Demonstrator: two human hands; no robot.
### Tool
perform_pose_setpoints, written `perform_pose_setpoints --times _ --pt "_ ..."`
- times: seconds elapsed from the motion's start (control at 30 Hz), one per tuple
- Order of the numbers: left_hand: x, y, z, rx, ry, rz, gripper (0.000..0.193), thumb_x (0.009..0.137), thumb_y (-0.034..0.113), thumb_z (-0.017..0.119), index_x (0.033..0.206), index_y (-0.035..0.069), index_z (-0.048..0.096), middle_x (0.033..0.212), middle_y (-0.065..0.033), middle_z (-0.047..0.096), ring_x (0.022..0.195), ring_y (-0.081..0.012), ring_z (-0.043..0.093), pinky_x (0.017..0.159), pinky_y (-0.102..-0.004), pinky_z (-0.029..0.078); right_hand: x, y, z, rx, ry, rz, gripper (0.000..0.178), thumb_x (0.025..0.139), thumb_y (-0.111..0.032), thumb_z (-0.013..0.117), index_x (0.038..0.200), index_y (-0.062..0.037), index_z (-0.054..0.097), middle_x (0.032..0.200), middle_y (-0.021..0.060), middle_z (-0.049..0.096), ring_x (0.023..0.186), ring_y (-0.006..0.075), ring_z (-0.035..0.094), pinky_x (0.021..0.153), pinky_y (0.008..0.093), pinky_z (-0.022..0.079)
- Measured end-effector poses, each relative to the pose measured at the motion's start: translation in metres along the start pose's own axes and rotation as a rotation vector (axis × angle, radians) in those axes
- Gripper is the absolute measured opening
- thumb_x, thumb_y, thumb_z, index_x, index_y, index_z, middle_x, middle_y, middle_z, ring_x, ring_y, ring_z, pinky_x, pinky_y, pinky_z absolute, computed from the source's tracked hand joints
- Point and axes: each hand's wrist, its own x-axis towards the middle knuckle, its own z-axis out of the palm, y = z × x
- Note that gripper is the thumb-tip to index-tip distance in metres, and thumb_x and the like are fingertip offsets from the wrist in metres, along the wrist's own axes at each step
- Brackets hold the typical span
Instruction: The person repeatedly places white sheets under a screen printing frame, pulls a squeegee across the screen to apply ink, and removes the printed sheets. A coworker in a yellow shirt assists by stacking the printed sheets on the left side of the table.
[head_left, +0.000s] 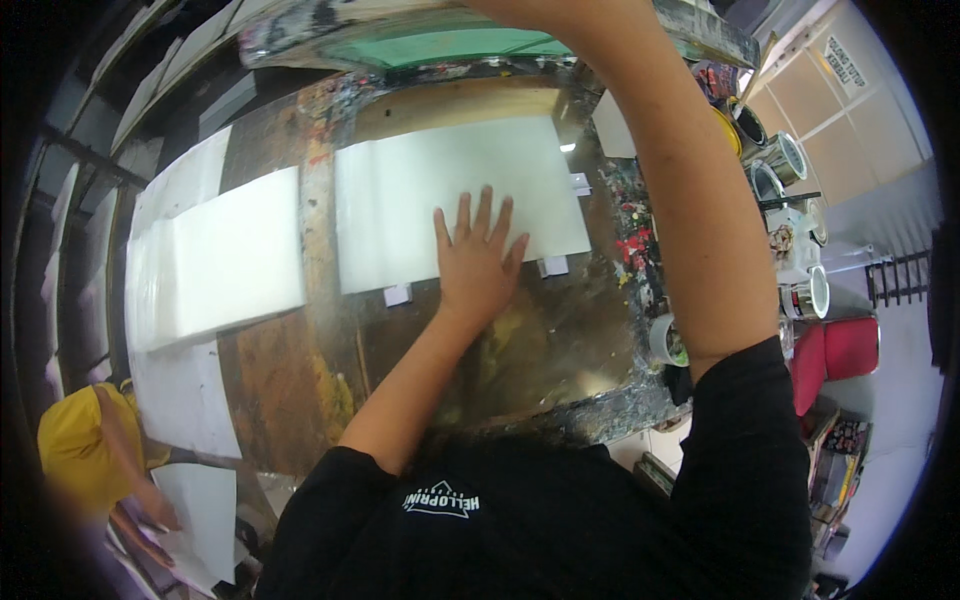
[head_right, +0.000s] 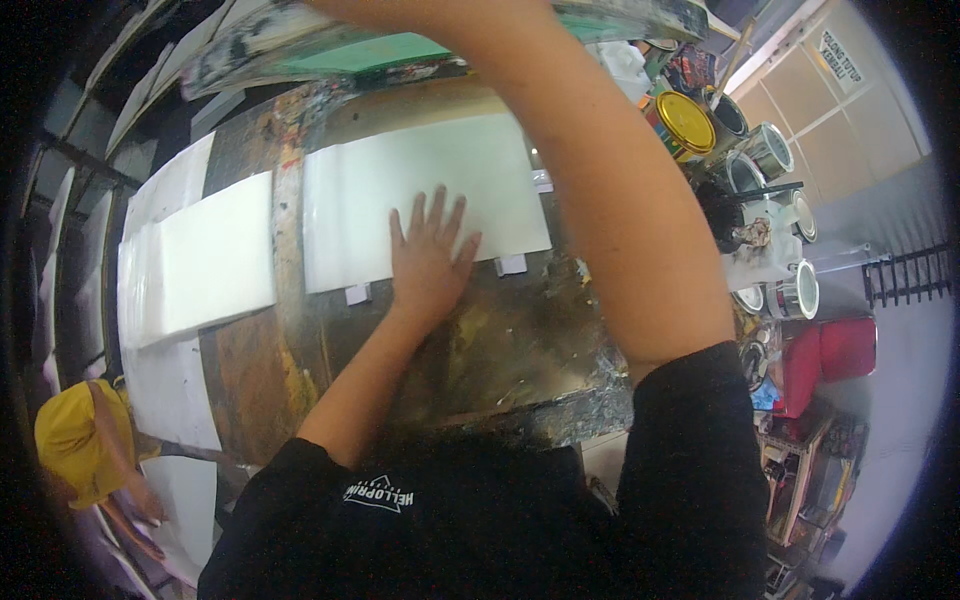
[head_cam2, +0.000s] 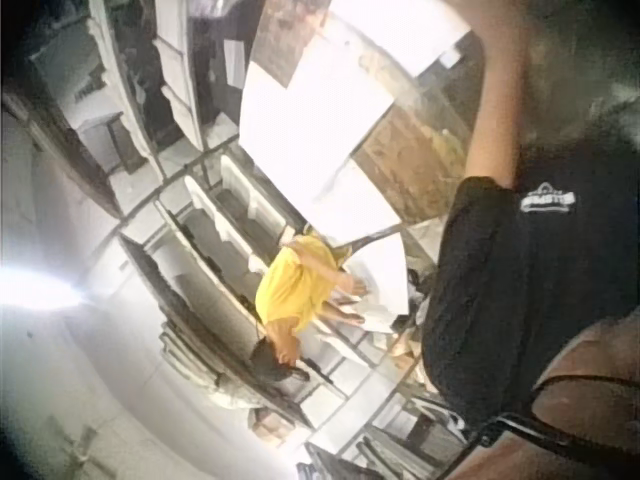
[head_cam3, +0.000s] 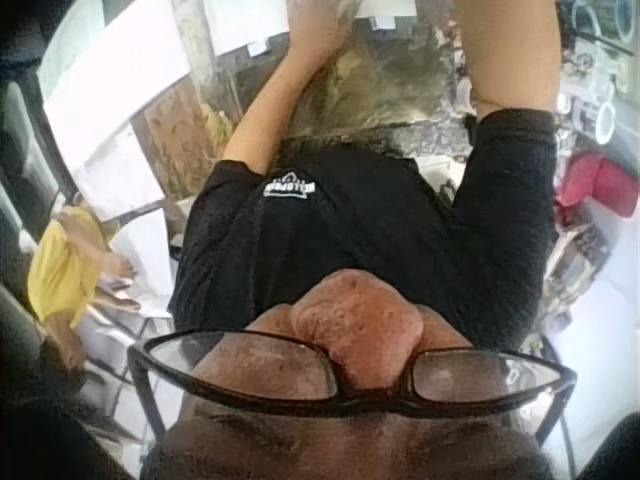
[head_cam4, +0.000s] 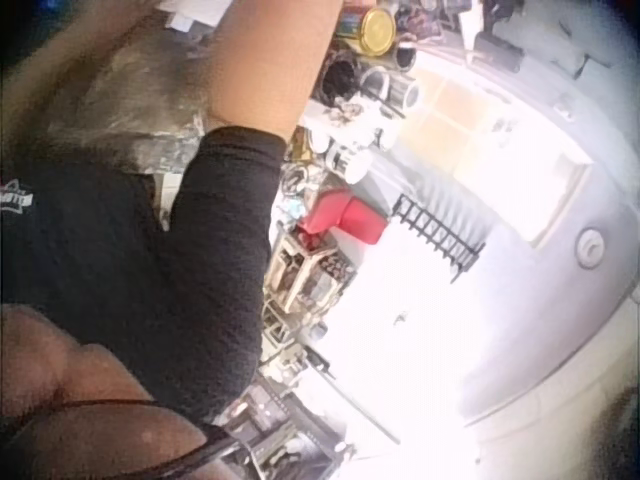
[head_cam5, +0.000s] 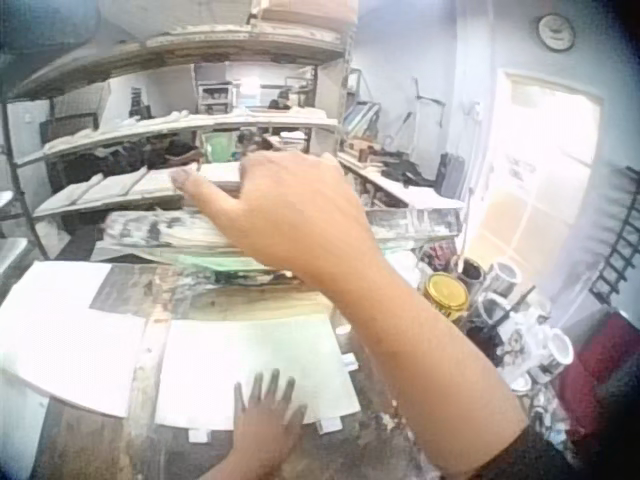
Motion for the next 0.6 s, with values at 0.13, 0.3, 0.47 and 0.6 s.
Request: perform_pose_setpoints --times 0.13,0.3,0.47,0.6 --pt "0.016 -0.035 -0.106 -0.897 0.208 -0.54 0.072 0.08 0.022 0.092 0.139 0.001 0.057 0.131 -0.019 0.066 0.121 -0.0293 0.066 0.102 -0.0404 0.053 -0.045 0.006 0.022 0.044 -0.097 -0.02 0.07 0.097 -0.066 0.055 0.071 -0.0016 0.065 0.066 0.0149 0.066 0.064 0.0289 0.063 0.067 0.0452 0.048" --pt "-0.035 -0.052 -0.127 -0.885 0.039 -0.358 0.108 0.065 0.037 0.101 0.149 -0.006 0.047 0.128 -0.0189 0.068 0.12 -0.0234 0.066 0.105 -0.0395 0.051 -0.142 -0.024 0.037 0.06 -0.365 -0.14 0.038 0.086 -0.031 0.074 0.114 -0.0078 0.065 0.103 0.0155 0.067 0.104 0.0355 0.065 0.083 0.0508 0.051" --pt "-0.097 -0.071 -0.069 -0.101 0.024 -0.343 0.121 0.056 0.064 0.095 0.147 -0.003 0.054 0.103 -0.0105 0.059 0.097 -0.0276 0.055 0.092 -0.0438 0.04 -0.243 -0.033 0.1 0.098 -0.494 -0.03 0.035 0.081 -0.015 0.075 0.114 -0.0118 0.065 0.105 0.0076 0.065 0.107 0.0291 0.062 0.087 0.0476 0.045" --pt "-0.11 -0.084 -0.051 -0.048 0.029 -0.321 0.119 0.054 0.066 0.093 0.145 -0.001 0.057 0.105 -0.0091 0.054 0.1 -0.0282 0.049 0.093 -0.0431 0.038 -0.261 -0.037 0.128 0.116 -0.435 0.003 0.04 0.079 -0.013 0.076 0.117 -0.0148 0.063 0.11 0.0054 0.065 0.108 0.0288 0.062 0.094 0.0503 0.041"
